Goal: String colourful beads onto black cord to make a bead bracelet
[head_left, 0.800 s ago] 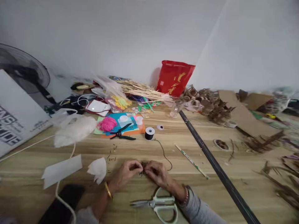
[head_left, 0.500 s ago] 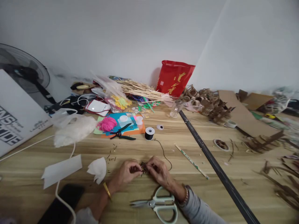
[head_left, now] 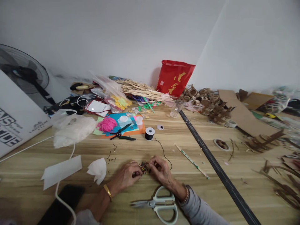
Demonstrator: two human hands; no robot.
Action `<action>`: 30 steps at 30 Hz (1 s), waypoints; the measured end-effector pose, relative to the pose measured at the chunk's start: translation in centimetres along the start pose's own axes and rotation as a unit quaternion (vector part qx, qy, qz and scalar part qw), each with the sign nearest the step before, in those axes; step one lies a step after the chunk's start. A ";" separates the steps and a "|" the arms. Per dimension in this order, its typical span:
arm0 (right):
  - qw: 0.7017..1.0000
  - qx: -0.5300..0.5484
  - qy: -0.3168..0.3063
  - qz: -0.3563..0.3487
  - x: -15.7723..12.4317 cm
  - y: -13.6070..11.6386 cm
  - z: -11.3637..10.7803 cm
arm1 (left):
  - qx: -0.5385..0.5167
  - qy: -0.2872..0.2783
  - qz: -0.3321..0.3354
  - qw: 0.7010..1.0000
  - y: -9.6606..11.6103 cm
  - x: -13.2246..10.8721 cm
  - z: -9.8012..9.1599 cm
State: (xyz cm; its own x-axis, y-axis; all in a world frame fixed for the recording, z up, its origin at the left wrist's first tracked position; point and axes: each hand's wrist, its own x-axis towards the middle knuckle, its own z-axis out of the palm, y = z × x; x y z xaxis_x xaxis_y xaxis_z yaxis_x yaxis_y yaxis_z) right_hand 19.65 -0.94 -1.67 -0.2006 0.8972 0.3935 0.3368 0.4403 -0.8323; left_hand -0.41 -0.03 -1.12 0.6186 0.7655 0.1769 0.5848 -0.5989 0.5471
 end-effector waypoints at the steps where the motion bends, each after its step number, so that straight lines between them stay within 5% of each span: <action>1: 1.000 0.002 0.001 0.007 0.0 -0.1 0.0 | 0.001 -0.001 -0.003 1.000 0.0 0.0 0.0; 9: 1.000 0.008 -0.002 0.020 0.1 -0.1 -0.1 | -0.089 0.017 -0.061 0.994 0.5 0.2 -0.5; 15: 0.999 -0.014 -0.030 -0.003 -0.1 -0.2 0.0 | -0.279 0.057 -0.165 0.944 0.9 0.4 -1.0; 21: 0.996 -0.028 -0.059 -0.053 -0.2 -0.1 0.0 | -0.367 0.068 -0.188 0.908 -0.1 0.8 -0.4; 30: 0.991 -0.047 -0.078 -0.096 -0.3 -0.4 0.0 | -0.392 0.045 -0.170 0.903 -0.7 0.7 -0.1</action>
State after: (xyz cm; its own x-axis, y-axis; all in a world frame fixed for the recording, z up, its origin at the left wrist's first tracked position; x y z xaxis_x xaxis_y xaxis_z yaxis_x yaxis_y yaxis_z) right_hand 19.57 -1.36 -1.45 -0.4065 0.7833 0.4704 0.3612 0.6107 -0.7047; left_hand -0.47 0.98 -1.28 0.4070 0.9112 -0.0643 0.1590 -0.0013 0.9873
